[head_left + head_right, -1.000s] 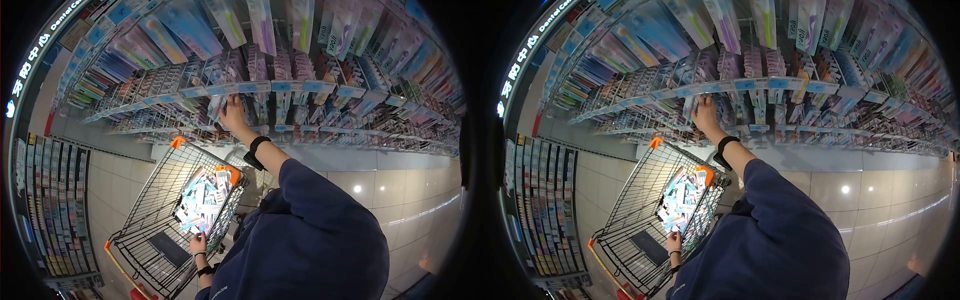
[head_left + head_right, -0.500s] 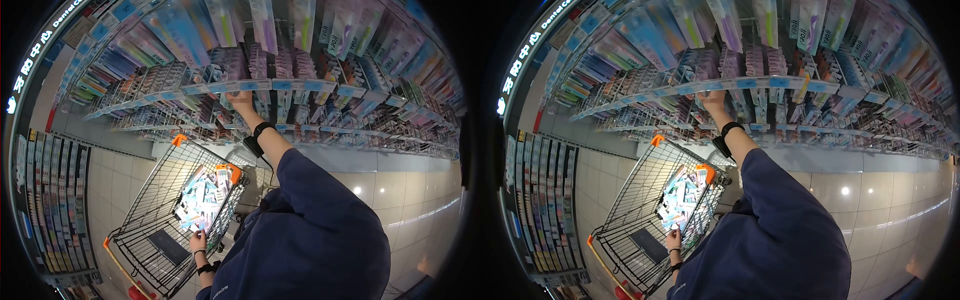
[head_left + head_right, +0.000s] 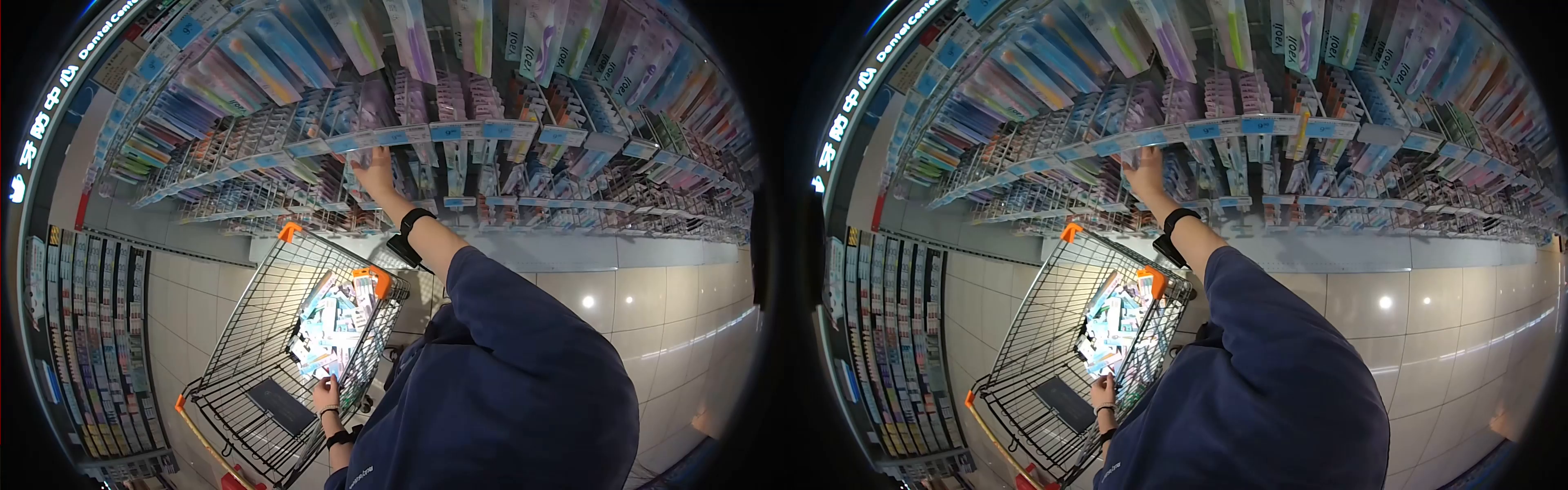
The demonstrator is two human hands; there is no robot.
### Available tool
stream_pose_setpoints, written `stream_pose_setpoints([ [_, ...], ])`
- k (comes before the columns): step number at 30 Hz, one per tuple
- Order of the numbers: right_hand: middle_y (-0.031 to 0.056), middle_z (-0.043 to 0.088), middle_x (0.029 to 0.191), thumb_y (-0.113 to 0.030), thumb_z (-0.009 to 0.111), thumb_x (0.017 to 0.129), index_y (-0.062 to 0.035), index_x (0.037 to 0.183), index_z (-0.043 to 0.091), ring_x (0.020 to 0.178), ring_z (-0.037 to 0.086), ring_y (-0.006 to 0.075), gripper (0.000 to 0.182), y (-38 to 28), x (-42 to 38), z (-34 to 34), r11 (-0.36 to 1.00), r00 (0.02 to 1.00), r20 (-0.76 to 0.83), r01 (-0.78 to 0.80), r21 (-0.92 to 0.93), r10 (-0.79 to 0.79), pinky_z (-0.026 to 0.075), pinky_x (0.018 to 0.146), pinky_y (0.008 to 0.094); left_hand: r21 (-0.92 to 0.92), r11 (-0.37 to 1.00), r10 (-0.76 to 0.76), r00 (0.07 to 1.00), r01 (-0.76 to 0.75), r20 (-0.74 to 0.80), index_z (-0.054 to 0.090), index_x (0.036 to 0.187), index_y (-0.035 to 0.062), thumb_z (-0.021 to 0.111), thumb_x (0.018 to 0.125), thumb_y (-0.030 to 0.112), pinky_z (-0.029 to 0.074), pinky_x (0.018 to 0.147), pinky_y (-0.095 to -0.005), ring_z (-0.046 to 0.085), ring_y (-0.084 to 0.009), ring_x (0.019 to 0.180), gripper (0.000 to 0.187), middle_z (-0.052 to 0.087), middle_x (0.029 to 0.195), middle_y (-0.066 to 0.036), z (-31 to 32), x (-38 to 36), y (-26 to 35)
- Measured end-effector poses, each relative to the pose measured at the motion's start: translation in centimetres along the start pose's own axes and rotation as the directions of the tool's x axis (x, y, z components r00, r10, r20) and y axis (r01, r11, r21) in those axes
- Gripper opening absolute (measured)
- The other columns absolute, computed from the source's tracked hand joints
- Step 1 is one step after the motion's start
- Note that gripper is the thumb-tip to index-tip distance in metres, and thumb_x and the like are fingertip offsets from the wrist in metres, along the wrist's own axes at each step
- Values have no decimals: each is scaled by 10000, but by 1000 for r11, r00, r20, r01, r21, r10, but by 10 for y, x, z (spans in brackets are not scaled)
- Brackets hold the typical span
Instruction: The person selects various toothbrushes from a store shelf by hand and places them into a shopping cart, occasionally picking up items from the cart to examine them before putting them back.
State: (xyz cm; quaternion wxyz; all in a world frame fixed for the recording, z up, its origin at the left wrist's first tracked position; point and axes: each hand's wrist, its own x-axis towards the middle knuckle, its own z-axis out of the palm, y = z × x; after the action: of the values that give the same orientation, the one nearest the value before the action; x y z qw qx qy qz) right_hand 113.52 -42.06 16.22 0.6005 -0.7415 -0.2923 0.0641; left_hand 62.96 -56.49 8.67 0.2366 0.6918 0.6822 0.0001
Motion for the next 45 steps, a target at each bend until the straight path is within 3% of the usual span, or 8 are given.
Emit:
stream_pose_setpoints([
  [12, 218, 286, 1276, -215, 635, 717, -20, 1211, 362, 1165, 293, 375, 597, 21, 0, -8, 953, 960, -238, 76, -292, -149, 336, 929, 423, -2, 1000, 4, 1000, -4, -14, 637, 815, 47, 511, 773, 443, 453, 568, -350, 607, -263, 602, 418, 615, 614, -120, 5, -1, 1],
  [21, 195, 595, 887, -190, 644, 686, 18, 1055, 504, 800, 582, 343, 446, -7, -18, -21, 977, 986, -153, -31, 212, 64, 461, 692, 387, -98, 995, -38, 999, 34, -39, 601, 943, 45, 559, 770, 394, 451, 602, -353, 600, -227, 658, 391, 623, 701, -116, 6, 6, -4],
  [29, 71, 594, 926, -159, 667, 712, 0, 1025, 511, 816, 569, 141, 384, -26, -120, -58, 753, 754, 655, -407, 518, -43, 455, 738, 286, -689, 608, 424, 895, -393, -137, 237, 1307, 66, 641, 738, 154, 335, 911, -349, 407, -269, 1116, 703, 423, 1196, -168, -37, 11, 171],
  [35, 74, 559, 1005, -211, 625, 784, 4, 1102, 459, 915, 532, 123, 419, -52, -142, -84, 742, 492, 866, -547, 388, -90, 438, 790, 271, -790, 573, 522, 840, -218, 148, 531, 971, -41, 700, 684, 130, 472, 648, -258, 588, -135, 719, 374, 615, 827, -82, -37, 4, 257],
  [39, 100, 540, 1031, -213, 621, 782, 9, 1114, 444, 982, 506, 162, 437, -35, -133, -86, 859, 540, 829, -345, 377, -146, 432, 792, 279, -797, 567, 487, 866, -211, 117, 589, 887, -41, 701, 687, 127, 473, 606, -240, 589, -117, 661, 284, 627, 770, -74, -22, 1, 259],
  [41, 163, 489, 1095, -208, 650, 735, 14, 1118, 440, 1014, 487, 231, 490, -16, -115, -79, 829, 777, 556, -81, 553, -295, 391, 854, 335, -757, 627, 440, 886, -185, 147, 580, 903, -42, 694, 693, 120, 472, 611, -238, 590, -117, 672, 288, 626, 786, -78, -22, 1, 254],
  [43, 212, 429, 1124, -154, 652, 691, 27, 1123, 420, 1027, 445, 327, 524, -6, -74, -98, 947, 959, 46, 270, 172, -281, 357, 879, 374, -785, 599, 416, 898, -155, 140, 575, 910, -44, 689, 697, 117, 471, 613, -238, 589, -121, 674, 290, 624, 794, -78, -22, 1, 243],
  [45, 248, 398, 1129, -104, 623, 668, 46, 1138, 385, 1010, 411, 394, 548, 19, -16, -107, 983, 952, -267, 171, 61, -149, 324, 894, 418, -833, 537, 362, 928, -129, 89, 569, 916, -43, 687, 698, 113, 472, 616, -242, 586, -125, 675, 293, 621, 796, -75, -24, -1, 233],
])
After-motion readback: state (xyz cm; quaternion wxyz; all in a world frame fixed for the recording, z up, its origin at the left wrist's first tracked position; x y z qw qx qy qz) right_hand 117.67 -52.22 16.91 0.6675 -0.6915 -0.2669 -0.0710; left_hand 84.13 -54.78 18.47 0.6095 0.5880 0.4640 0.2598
